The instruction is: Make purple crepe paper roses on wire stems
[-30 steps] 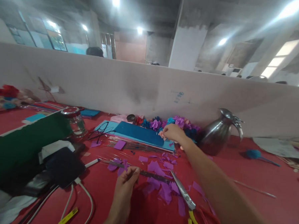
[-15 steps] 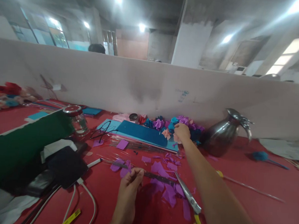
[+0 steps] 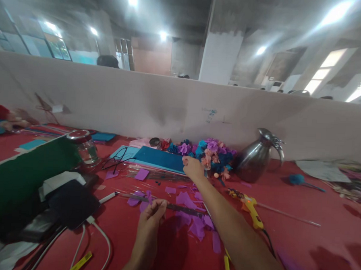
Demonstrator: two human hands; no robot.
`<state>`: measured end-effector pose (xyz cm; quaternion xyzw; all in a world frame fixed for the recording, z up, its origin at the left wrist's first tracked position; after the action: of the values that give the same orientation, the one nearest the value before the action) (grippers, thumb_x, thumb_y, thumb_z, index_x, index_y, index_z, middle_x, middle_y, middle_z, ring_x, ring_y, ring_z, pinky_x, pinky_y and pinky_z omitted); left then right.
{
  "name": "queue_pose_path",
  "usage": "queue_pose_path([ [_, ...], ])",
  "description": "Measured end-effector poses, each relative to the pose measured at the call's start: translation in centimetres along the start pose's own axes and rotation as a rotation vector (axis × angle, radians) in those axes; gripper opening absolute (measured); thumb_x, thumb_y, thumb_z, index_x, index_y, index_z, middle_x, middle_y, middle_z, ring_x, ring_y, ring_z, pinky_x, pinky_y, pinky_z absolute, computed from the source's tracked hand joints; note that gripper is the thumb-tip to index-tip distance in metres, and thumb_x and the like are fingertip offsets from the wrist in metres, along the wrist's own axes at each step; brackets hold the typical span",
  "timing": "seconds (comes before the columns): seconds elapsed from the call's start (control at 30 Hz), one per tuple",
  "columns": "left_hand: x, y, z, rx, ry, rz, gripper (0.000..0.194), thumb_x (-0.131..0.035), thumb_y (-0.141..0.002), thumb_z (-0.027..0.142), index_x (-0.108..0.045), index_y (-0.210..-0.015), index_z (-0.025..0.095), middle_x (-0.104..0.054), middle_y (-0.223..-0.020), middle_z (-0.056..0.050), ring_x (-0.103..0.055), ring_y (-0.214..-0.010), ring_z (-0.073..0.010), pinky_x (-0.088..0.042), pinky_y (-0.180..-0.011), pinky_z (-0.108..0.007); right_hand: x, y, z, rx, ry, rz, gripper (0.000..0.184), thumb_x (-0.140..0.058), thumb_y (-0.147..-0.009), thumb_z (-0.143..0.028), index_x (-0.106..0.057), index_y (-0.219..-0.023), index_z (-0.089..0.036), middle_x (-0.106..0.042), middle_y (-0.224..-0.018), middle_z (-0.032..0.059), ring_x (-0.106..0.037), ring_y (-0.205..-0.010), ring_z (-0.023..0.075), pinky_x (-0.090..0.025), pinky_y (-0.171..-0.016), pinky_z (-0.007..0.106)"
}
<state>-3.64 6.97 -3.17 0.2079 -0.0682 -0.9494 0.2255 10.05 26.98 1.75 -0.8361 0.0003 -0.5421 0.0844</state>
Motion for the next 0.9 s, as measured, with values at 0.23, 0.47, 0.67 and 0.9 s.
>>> queue_pose_path([
  [0.23,0.0,0.5,0.0,0.043,0.029,-0.017,0.038,-0.077,-0.057,0.049,-0.059,-0.062,0.016,-0.039,-0.051,0.006,-0.031,-0.049,-0.0074,-0.026,-0.049,-0.020,4.7,-2.0,4.4,-0.263,0.012,0.202,0.029,-0.048,-0.084,-0.028,-0.069,-0.104,-0.027,-0.071,-0.104,0.0090,-0.066,-0.094,0.0245,-0.050,-0.075,0.033],
  [0.47,-0.1,0.2,-0.5,0.025,0.006,-0.023,0.037,-0.076,-0.061,0.048,-0.061,-0.065,0.015,-0.040,-0.050,0.006,-0.031,-0.049,-0.0075,-0.025,-0.049,-0.020,4.5,-4.4,4.8,-0.271,-0.021,0.275,0.018,-0.062,-0.076,-0.032,-0.072,-0.088,-0.024,-0.069,-0.102,0.0126,-0.062,-0.101,0.0331,-0.048,-0.081,0.046],
  [0.67,-0.3,0.1,-0.9,0.022,0.015,-0.020,0.038,-0.076,-0.060,0.051,-0.063,-0.066,0.015,-0.039,-0.048,0.006,-0.030,-0.047,-0.0072,-0.025,-0.049,-0.021,6.0,-4.6,5.9,-0.258,-0.225,0.371,0.020,-0.051,-0.081,-0.027,-0.069,-0.088,-0.023,-0.070,-0.096,0.0097,-0.063,-0.096,0.0263,-0.047,-0.083,0.038],
  [0.9,-0.1,0.4,-0.1,0.003,0.024,-0.019,0.042,-0.078,-0.055,0.052,-0.061,-0.063,0.015,-0.040,-0.053,0.006,-0.032,-0.052,-0.0082,-0.027,-0.051,-0.021,8.3,-4.4,7.9,-0.210,-0.567,0.426,0.018,-0.059,-0.074,-0.034,-0.066,-0.083,-0.020,-0.070,-0.079,0.0040,-0.064,-0.076,0.0199,-0.050,-0.070,0.030],
])
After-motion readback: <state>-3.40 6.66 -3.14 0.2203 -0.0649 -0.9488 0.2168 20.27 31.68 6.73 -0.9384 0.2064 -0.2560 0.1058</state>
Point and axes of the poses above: each hand's wrist, its own y-axis away from the middle knuckle, its own x-axis out of the back of the hand, z = x × y, the point moved 7 cm from there along -y, towards the middle knuckle
